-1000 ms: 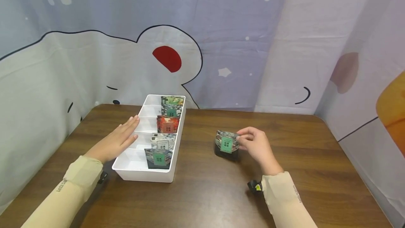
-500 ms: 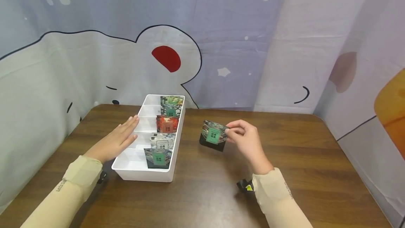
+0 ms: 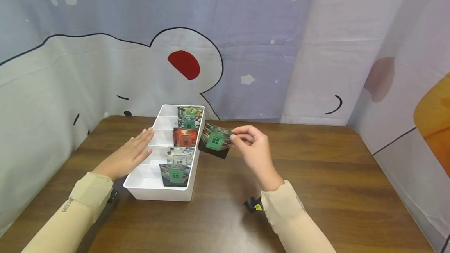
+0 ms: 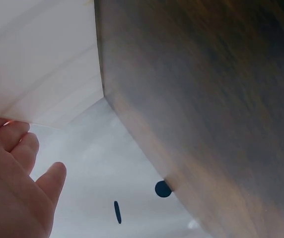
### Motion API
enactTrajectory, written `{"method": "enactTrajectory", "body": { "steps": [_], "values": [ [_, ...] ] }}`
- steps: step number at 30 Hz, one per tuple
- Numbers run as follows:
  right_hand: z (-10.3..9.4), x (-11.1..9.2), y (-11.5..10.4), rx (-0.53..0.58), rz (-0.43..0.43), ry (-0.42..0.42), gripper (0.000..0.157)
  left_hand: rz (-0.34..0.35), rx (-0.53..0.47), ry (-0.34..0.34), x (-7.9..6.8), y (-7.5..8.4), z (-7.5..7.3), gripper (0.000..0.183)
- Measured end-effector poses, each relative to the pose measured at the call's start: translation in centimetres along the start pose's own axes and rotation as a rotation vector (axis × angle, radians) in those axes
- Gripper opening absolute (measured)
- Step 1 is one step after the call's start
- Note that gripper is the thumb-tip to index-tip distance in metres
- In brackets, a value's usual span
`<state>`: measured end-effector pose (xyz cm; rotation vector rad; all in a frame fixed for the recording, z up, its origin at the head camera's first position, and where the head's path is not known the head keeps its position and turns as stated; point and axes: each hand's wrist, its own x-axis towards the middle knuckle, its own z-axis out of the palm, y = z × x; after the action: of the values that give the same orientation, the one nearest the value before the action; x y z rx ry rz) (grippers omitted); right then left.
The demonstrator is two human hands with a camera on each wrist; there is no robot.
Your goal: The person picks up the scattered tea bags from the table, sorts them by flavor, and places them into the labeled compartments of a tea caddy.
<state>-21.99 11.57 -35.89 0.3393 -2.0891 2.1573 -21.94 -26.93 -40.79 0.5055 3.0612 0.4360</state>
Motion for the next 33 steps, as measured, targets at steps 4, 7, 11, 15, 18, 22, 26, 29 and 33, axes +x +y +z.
{"method": "enactTrajectory", "body": {
  "steps": [4,7,11,15,18,22,26,29,33],
  "values": [
    [1.2,-0.1,-0.3,0.038,-0.023,-0.024,0.018,-0.002,-0.007,-0.001,0.0,0.1,-0.1,0.068],
    [2.0,-0.2,-0.7,0.061,-0.036,-0.032,0.018,-0.003,-0.014,-0.001,-0.1,0.2,-0.2,0.067],
    [2.9,-0.4,-1.1,0.086,-0.048,-0.038,0.018,-0.005,-0.018,-0.004,-0.1,0.3,-0.2,0.067],
    [3.9,-0.5,-1.3,0.108,-0.056,-0.053,0.018,-0.007,-0.012,-0.003,-0.1,0.2,-0.2,0.067],
    [4.7,-0.7,-1.1,0.106,-0.065,-0.074,0.018,-0.002,-0.010,0.001,-0.1,0.2,-0.1,0.067],
    [5.7,-1.1,-0.7,0.090,-0.072,-0.108,0.018,0.004,-0.014,0.003,-0.1,0.2,-0.1,0.067],
    [6.6,-1.6,-0.3,0.112,-0.053,-0.147,0.018,-0.006,-0.013,0.002,-0.1,0.2,0.0,0.067],
    [7.2,-1.9,0.1,0.130,-0.026,-0.166,0.017,-0.016,-0.012,0.001,-0.1,0.2,0.0,0.067],
    [7.9,-2.2,0.9,0.117,-0.010,-0.182,0.016,-0.016,-0.016,0.001,-0.1,0.2,0.0,0.067]
  ]
}}
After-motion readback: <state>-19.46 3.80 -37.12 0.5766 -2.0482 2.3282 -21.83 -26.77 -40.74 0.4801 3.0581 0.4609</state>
